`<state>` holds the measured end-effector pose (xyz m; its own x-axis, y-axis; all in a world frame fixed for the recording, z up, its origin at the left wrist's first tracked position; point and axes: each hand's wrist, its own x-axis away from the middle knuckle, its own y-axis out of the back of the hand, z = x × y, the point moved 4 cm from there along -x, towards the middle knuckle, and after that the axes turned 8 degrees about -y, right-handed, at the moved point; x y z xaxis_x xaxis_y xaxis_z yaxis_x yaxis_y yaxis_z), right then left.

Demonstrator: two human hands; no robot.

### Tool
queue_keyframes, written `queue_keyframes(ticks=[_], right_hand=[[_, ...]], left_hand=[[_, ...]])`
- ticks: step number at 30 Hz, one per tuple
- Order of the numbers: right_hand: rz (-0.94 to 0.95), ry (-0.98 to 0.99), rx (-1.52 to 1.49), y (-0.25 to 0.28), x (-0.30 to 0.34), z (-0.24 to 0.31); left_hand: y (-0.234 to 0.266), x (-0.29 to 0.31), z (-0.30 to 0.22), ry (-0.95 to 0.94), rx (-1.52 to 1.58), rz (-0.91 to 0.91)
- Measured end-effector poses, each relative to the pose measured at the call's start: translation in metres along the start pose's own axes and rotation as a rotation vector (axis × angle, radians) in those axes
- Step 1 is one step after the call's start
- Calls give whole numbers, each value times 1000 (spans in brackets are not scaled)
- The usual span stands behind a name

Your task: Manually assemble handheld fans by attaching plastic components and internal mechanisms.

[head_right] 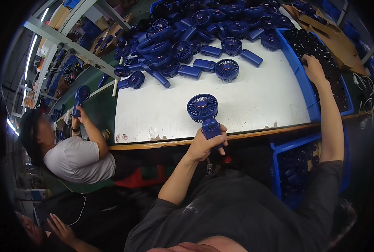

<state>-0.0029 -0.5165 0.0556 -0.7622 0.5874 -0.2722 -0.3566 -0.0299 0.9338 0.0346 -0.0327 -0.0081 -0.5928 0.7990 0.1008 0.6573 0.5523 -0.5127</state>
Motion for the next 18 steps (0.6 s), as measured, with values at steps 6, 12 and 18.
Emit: queue_keyframes(ticks=[6, 12, 18], right_hand=[[91, -23, -104, 7, -5, -3], [26, -220, -312, 14, -8, -43], [68, -382, -578, 28, -1, -42]], left_hand=[[8, -1, -6, -30, 4, -83], [15, -2, -5, -52, 8, -135], [13, -6, -3, -29, -21, -197]])
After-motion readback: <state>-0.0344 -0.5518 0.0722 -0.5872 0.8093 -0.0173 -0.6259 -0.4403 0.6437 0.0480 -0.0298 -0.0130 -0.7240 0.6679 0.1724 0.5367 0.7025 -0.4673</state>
